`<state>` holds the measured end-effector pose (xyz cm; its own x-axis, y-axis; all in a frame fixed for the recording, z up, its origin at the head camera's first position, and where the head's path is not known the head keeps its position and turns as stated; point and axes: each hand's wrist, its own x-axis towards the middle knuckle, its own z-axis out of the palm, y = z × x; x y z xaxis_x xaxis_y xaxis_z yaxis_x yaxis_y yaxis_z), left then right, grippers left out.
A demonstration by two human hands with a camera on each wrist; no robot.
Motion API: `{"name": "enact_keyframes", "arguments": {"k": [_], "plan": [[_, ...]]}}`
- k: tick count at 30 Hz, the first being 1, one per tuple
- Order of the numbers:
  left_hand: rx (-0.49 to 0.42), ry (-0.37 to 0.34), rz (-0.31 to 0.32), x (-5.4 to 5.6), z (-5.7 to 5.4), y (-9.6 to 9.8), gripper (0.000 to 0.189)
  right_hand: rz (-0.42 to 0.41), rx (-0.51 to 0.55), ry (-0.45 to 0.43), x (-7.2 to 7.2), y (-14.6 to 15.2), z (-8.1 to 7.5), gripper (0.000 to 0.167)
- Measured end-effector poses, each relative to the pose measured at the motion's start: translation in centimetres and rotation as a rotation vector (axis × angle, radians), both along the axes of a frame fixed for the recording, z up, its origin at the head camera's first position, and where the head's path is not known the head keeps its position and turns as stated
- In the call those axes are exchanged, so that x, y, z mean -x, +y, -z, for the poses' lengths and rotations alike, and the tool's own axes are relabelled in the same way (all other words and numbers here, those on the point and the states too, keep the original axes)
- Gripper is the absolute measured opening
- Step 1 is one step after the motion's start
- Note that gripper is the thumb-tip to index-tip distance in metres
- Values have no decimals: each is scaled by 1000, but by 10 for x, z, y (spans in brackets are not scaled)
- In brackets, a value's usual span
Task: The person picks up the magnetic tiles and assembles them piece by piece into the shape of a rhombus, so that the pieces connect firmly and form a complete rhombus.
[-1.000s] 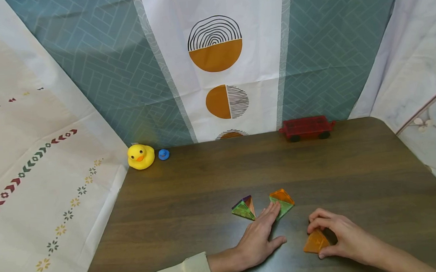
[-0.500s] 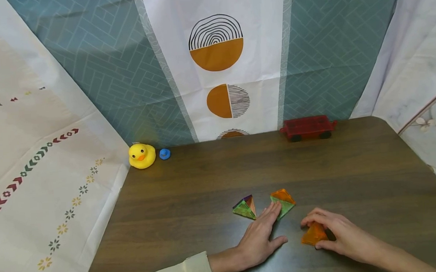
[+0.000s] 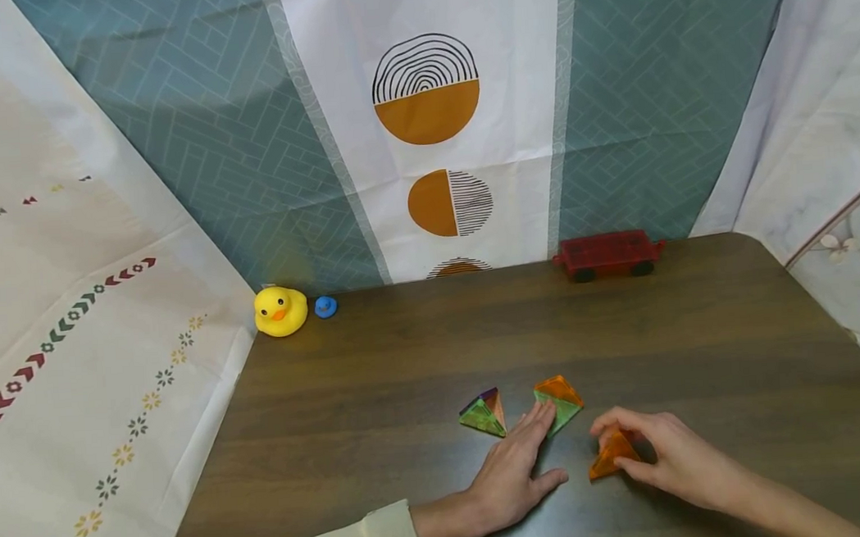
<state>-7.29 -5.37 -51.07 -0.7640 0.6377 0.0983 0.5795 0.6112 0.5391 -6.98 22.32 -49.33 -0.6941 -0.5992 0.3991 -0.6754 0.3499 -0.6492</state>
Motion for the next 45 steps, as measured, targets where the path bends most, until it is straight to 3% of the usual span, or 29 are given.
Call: {"name": "enact_keyframes", "arguments": {"k": [12,21,45], "plan": [[2,27,5,0,-1,0,86,34,45,-12,12,-10,-19,46],[3,28,11,0,-1,0,86,47,76,102,22,-17,-30,54],[16,7,9,-1,-2,-1,85,46,85,85,30,-27,-26,47]]}}
